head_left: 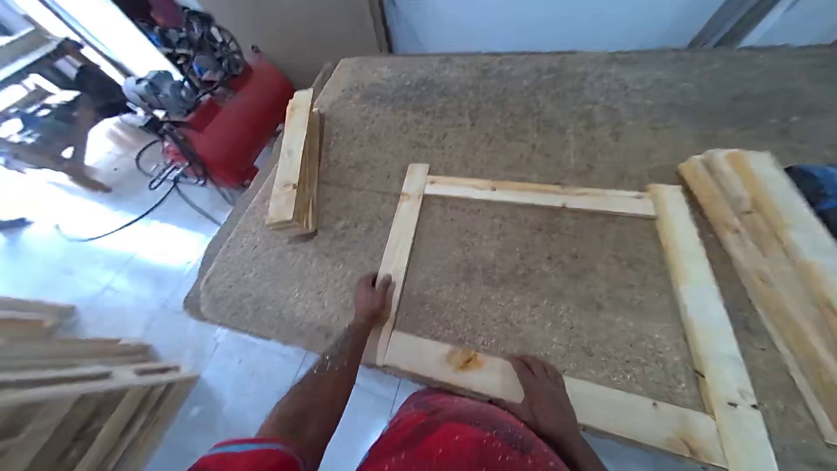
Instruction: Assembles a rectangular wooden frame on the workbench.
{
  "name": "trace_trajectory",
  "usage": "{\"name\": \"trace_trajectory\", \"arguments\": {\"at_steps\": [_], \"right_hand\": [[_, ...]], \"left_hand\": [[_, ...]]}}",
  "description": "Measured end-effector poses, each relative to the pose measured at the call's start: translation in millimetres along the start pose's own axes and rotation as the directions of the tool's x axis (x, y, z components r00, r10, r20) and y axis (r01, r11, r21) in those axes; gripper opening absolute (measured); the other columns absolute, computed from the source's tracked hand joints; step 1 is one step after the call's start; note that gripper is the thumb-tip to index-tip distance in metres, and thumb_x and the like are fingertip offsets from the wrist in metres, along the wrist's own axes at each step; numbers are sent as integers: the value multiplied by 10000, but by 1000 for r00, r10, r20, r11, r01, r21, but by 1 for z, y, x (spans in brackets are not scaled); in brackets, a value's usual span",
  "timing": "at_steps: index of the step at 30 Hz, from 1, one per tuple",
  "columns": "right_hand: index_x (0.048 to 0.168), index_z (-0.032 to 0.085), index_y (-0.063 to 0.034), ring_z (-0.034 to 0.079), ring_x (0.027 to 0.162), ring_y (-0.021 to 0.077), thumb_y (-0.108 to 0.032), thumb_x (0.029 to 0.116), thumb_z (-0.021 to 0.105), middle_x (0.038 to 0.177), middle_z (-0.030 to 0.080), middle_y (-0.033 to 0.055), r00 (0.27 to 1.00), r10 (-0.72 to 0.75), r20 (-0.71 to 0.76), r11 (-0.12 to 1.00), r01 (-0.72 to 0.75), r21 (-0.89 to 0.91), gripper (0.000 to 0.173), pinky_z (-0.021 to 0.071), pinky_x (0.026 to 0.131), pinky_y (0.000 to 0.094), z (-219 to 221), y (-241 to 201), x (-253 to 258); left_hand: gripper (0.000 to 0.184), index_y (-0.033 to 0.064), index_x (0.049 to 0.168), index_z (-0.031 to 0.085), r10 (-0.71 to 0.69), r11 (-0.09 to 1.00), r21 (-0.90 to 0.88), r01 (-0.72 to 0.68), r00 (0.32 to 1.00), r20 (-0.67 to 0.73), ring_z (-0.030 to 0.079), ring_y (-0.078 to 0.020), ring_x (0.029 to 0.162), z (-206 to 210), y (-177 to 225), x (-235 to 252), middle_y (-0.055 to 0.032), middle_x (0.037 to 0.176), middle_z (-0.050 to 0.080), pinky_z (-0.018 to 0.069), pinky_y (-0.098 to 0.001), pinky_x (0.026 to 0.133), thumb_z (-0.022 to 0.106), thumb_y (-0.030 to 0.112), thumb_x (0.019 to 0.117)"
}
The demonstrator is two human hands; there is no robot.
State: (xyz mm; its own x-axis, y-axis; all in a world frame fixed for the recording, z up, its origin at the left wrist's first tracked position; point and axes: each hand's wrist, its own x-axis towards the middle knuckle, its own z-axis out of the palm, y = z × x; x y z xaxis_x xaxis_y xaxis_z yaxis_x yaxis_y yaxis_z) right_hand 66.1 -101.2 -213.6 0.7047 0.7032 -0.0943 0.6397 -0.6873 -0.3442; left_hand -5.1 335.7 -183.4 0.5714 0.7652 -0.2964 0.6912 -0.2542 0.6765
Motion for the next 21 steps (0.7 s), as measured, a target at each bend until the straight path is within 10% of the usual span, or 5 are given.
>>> {"name": "trace_trajectory", "arguments": {"at_steps": [5,10,15,21], "right_hand": [[1403,629,-194,579,1262,369,-881,678,621,1362,631,135,999,-23,48,999,24,-27,999,441,1068,602,0,0,-2],[1401,623,-202,576,1239,318,-911,660,609,1343,629,91,999,-33,14,998,34,-50,1025,438,1070,555,0,5,-5],[1414,610,-183,536,1310,347,-813,669,724,1389,607,123,993,15,121,1000,-14,-11,983,394,1123,584,-8,-3,-4],[1458,574,-260,486,1379,280,-686,712,778,1443,593,20,988,38,150,997,-48,64,883,343,1180,557,-23,-5,-6]], "left_hand": [[488,11,1422,534,-68,901,-429,73,997,27,685,-301,1084,-34,-39,-6,-207,1238,669,566,-495,953,517,347,1068],[568,30,1433,541,81,992,-98,-75,995,60,662,-265,1178,-54,-61,-62,-160,1291,671,538,-502,1034,685,336,977],[1057,218,1541,469,294,886,275,-373,912,287,342,-312,1513,-50,-75,-123,-98,1653,339,362,-575,1200,927,555,650],[843,285,1495,538,430,792,334,-511,855,289,294,-438,1519,-24,-118,-124,-225,1682,210,361,-635,1170,829,578,760]]}}
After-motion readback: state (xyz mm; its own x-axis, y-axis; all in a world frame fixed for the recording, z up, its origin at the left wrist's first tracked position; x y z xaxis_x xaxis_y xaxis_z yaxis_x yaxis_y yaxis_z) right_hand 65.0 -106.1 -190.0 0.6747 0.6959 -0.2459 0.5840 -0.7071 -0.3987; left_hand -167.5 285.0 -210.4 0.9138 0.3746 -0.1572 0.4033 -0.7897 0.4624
